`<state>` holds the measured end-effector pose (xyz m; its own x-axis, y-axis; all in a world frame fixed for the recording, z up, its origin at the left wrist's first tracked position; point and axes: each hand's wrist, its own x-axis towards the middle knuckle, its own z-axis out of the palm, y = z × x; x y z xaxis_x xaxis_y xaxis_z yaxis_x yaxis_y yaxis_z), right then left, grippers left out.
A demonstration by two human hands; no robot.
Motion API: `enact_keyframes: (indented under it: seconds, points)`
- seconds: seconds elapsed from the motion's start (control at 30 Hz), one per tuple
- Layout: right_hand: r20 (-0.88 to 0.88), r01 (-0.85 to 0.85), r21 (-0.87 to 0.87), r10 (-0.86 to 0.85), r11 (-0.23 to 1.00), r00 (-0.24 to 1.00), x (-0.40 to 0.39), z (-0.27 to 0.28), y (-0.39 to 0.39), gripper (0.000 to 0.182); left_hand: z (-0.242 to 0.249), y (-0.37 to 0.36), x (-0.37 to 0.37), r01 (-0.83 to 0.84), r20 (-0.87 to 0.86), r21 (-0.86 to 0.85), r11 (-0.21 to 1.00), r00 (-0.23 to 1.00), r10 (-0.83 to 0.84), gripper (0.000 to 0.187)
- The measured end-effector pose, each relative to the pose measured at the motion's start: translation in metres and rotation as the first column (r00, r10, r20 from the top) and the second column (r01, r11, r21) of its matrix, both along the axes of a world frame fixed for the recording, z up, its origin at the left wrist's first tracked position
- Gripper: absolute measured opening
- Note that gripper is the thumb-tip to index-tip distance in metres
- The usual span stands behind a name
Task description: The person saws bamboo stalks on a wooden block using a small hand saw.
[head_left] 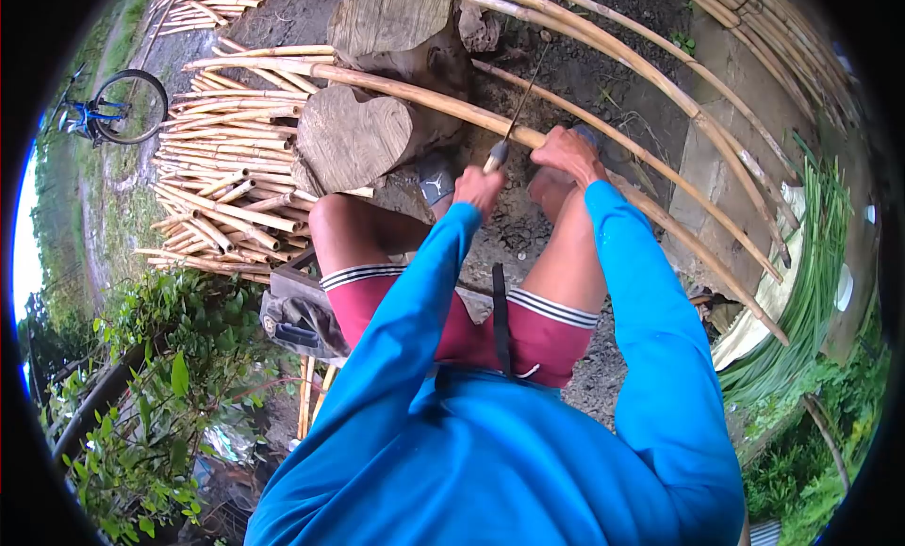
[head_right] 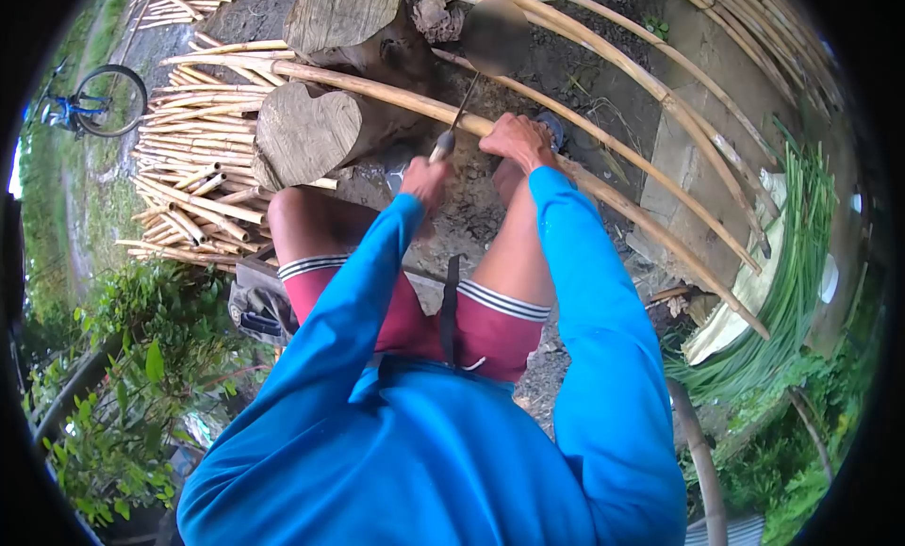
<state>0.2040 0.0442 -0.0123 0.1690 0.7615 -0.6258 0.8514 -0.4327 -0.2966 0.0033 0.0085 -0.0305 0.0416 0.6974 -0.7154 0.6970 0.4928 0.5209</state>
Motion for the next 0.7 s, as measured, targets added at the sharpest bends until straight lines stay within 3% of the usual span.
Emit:
enact_keyframes:
  seconds: [0.03, 0.07, 0.13, 0.17, 0.23, 0.33, 0.37, 0.43, 0.47, 0.5, 0.57, 0.63, 0.67, 0.7]
  points:
    - [-0.038, 0.006, -0.043, -0.007, 0.999, 0.999, 0.003, 0.004, -0.008, 0.044, 0.007, 0.002, 0.004, 0.008, -0.029, 0.042, 0.999, 1.000, -0.007, 0.050]
    - [-0.009, 0.043, -0.065, -0.044, 0.997, 0.999, 0.001, 0.008, -0.008, 0.047, -0.010, -0.013, -0.013, 0.205, -0.062, 0.208, 0.957, 0.979, -0.196, 0.047]
    - [0.024, 0.043, -0.021, -0.043, 0.999, 0.999, 0.005, 0.011, -0.005, 0.046, -0.012, -0.046, -0.059, 0.507, -0.192, 0.336, 0.793, 0.862, -0.470, 0.041]
    - [0.047, 0.021, 0.002, -0.021, 1.000, 0.999, 0.002, 0.009, -0.007, 0.046, 0.003, -0.076, -0.081, 0.598, -0.251, 0.288, 0.748, 0.801, -0.544, 0.039]
    - [0.038, 0.016, 0.014, -0.017, 1.000, 0.999, 0.004, 0.009, -0.004, 0.045, 0.023, -0.114, -0.105, 0.313, -0.084, 0.266, 0.912, 0.950, -0.301, 0.035]
    - [-0.010, -0.012, -0.037, 0.012, 0.999, 1.000, -0.002, 0.008, -0.001, 0.045, 0.004, -0.088, -0.080, 0.172, -0.024, 0.129, 0.977, 0.985, -0.171, 0.037]
    - [-0.004, -0.008, -0.035, 0.007, 0.999, 1.000, -0.002, 0.005, 0.002, 0.046, -0.004, -0.059, -0.053, 0.096, -0.069, 0.202, 0.975, 0.994, -0.084, 0.039]
    - [-0.050, 0.007, -0.070, -0.011, 0.998, 0.999, 0.001, 0.003, -0.003, 0.047, -0.014, 0.008, -0.001, -0.016, -0.028, -0.081, 0.997, 1.000, 0.014, 0.031]
    - [-0.035, 0.003, -0.079, -0.006, 0.997, 0.999, -0.001, 0.004, -0.011, 0.047, -0.024, -0.009, -0.013, -0.021, -0.027, -0.096, 0.995, 0.999, 0.019, 0.031]
    - [-0.017, 0.000, -0.063, -0.001, 0.998, 1.000, 0.001, 0.008, -0.007, 0.046, -0.037, -0.020, -0.031, 0.285, -0.088, 0.176, 0.942, 0.958, -0.274, 0.028]
    - [0.015, 0.004, -0.008, -0.003, 1.000, 1.000, 0.011, 0.009, -0.002, 0.045, -0.020, -0.052, -0.060, 0.476, -0.171, 0.387, 0.790, 0.879, -0.446, 0.020]
    - [0.023, -0.004, 0.016, 0.003, 1.000, 1.000, 0.006, 0.005, -0.011, 0.044, 0.000, -0.100, -0.097, 0.349, -0.087, 0.246, 0.904, 0.937, -0.338, 0.019]
    - [0.030, 0.011, 0.044, -0.012, 0.999, 0.999, 0.007, 0.005, -0.009, 0.044, 0.034, -0.107, -0.096, 0.215, 0.026, 0.294, 0.931, 0.972, -0.232, 0.038]
    - [0.036, 0.013, 0.059, -0.015, 0.998, 0.999, 0.005, 0.006, -0.011, 0.044, 0.012, -0.114, -0.107, 0.447, -0.104, 0.469, 0.762, 0.885, -0.455, 0.037]
